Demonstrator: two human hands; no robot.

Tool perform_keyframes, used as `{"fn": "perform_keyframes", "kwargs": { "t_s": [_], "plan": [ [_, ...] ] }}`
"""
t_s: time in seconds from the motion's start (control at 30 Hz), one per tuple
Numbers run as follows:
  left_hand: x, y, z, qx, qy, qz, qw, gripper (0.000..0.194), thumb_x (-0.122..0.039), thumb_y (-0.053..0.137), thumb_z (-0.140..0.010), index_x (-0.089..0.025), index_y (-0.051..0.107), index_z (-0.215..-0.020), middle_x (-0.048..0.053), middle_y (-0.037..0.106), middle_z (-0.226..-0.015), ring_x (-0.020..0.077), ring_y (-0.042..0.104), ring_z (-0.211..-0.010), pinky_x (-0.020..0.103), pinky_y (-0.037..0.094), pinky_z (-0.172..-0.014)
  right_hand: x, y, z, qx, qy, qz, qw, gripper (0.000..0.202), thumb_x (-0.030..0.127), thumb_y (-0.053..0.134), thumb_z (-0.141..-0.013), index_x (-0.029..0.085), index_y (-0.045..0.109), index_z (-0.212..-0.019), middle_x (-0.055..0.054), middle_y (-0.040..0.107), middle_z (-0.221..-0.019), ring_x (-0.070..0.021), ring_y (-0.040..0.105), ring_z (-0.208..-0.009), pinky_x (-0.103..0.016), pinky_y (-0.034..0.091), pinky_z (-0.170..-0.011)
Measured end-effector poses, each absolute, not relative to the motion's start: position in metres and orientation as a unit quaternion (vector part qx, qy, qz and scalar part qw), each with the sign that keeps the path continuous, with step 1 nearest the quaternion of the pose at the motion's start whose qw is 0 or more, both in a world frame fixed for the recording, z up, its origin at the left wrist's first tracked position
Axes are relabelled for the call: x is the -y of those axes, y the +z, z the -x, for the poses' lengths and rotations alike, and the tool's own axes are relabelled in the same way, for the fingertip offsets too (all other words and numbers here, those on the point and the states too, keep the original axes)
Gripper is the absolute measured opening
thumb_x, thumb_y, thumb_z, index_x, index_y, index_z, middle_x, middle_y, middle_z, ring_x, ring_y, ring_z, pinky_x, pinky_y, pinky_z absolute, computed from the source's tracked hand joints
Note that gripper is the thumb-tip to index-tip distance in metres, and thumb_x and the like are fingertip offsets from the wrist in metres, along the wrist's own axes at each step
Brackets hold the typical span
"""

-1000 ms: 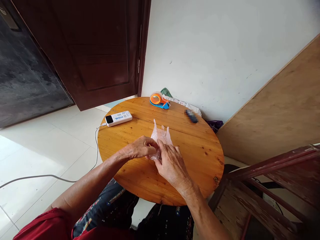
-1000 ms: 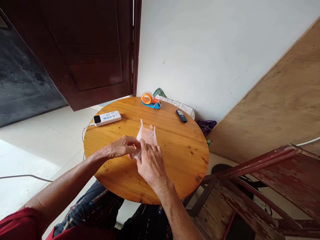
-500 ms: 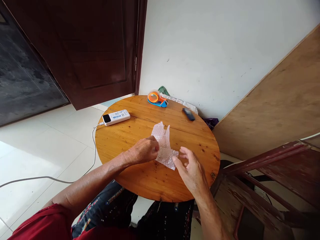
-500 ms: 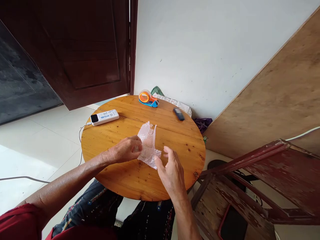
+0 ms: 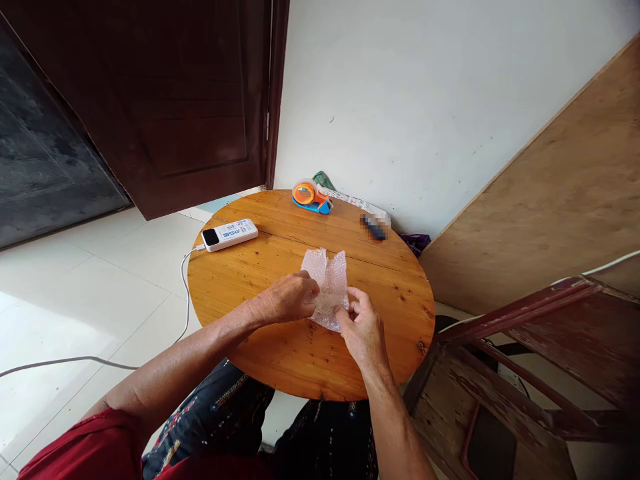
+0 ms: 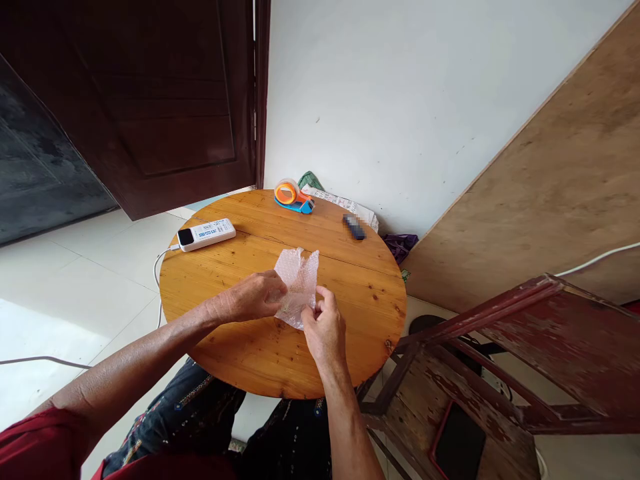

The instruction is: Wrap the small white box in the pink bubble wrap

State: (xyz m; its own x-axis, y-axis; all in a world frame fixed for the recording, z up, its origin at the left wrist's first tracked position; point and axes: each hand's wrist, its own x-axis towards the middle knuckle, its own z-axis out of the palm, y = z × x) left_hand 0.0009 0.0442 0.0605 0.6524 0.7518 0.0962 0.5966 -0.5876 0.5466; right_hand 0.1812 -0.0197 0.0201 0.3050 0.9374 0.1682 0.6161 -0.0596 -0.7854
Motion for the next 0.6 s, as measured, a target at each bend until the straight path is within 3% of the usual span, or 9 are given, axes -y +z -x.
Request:
{"fn": "perform_keyframes", "kwargs": {
  "t_s": [0.3,0.5,0.6],
  "plan": [
    [-0.041,0.066,-0.01,-0.436,0.125,-0.864,0.219,0.021,-0.021,0.057,-0.082,-0.015,0.072,-0.094,0.013,0.068,-0.1,0.0249,0.068,-0.088,0.031,0.051,-0.076,0.013,0.032,-0.158,0.512,0.299,0.632,0.499,0.046,0.038,0.06,-0.077,0.015,0.061,-0.117,-0.002,0.067,-0.073,-0.0179,0.06,-0.063,-0.029,0.047,-0.057],
    [-0.041,0.063,-0.01,-0.441,0.126,-0.862,0.217,0.022,-0.021,0.056,-0.082,-0.017,0.072,-0.097,0.012,0.068,-0.101,0.0247,0.068,-0.088,0.031,0.053,-0.075,0.013,0.03,-0.167,0.486,0.328,0.661,0.469,0.058,0.046,0.062,-0.077,0.015,0.056,-0.125,-0.004,0.07,-0.079,-0.0207,0.063,-0.063,-0.03,0.048,-0.054],
    [-0.041,0.059,-0.01,-0.436,0.123,-0.866,0.213,0.021,-0.023,0.056,-0.082,-0.017,0.071,-0.096,0.011,0.067,-0.102,0.0249,0.069,-0.088,0.032,0.053,-0.075,0.008,0.023,-0.173,0.49,0.316,0.681,0.443,0.062,0.049,0.064,-0.074,0.016,0.055,-0.126,-0.006,0.072,-0.086,-0.0229,0.066,-0.07,-0.032,0.05,-0.06]
  ]
}}
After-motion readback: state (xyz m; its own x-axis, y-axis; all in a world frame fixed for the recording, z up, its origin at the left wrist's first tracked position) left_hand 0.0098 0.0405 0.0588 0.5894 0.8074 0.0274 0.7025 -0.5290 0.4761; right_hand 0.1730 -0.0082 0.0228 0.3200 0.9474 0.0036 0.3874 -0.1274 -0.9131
